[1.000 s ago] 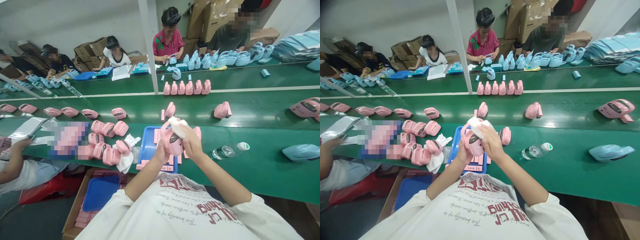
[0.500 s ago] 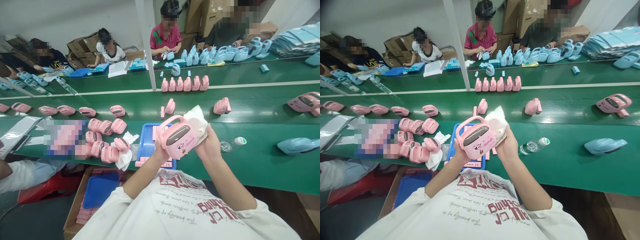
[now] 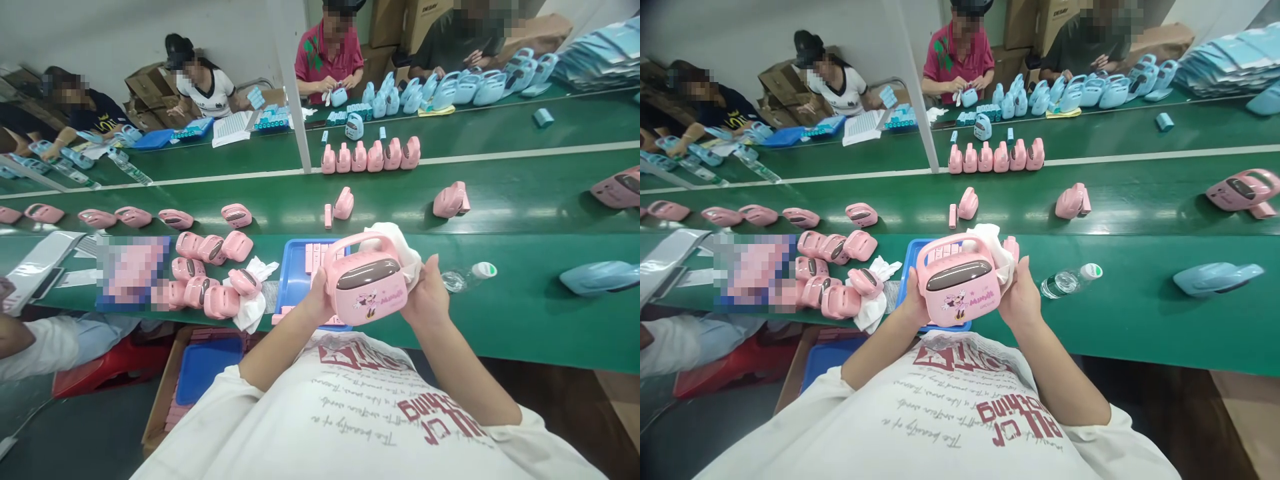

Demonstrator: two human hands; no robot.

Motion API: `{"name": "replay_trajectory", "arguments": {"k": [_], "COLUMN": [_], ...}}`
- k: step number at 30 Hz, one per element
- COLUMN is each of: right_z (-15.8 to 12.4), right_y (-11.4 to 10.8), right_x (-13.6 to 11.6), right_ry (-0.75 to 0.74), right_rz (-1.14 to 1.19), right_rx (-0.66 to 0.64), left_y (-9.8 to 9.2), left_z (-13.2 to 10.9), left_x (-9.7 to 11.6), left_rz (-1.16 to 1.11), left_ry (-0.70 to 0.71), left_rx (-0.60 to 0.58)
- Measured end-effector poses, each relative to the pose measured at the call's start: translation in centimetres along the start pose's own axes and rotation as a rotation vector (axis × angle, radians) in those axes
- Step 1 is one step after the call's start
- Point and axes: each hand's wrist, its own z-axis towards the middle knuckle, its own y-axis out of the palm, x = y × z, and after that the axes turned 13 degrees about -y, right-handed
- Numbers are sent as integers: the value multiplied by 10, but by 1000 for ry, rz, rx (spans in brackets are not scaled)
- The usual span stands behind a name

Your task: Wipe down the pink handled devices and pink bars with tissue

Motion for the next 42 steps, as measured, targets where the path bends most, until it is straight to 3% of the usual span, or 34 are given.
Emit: {"name": "replay_trajectory", "arguments": {"k": [3, 5, 11, 14, 16, 18, 21, 25, 31, 39, 42], "right_z": [2, 3, 29, 47, 56, 60, 59, 50, 40, 38, 35], "right_y": [-7, -12, -19, -13, -8, -4, -3, -7, -8, 2, 7], "right_x": [-2, -9, -45, -56, -57, -56, -56, -62, -74, -86, -85], "right_ry": [16, -12, -171, -300, -357, -402, -495, -646, -804, -1039, -1082], "right_rz": [38, -33, -542, -802, -914, -983, -994, -942, -967, -1009, -866], "right_rx": [37, -49, -591, -821, -885, -876, -787, -650, -589, -616, -679], "left_y": [1, 3, 5, 0, -5, -8, -6, 8, 27, 33, 35], "left_z": [-3, -4, -5, 0, 3, 3, -3, -23, -41, -37, -35], "left_x": [1, 3, 10, 8, 6, 5, 10, 19, 26, 32, 32], "left_rz": [0, 17, 59, 81, 111, 153, 295, 459, 660, 825, 729], "left_ry": [-38, -69, -231, -298, -342, -328, -217, -40, 146, 242, 140], "left_rx": [-59, -87, -158, -93, -4, 43, 2, 43, 100, 151, 243]}}
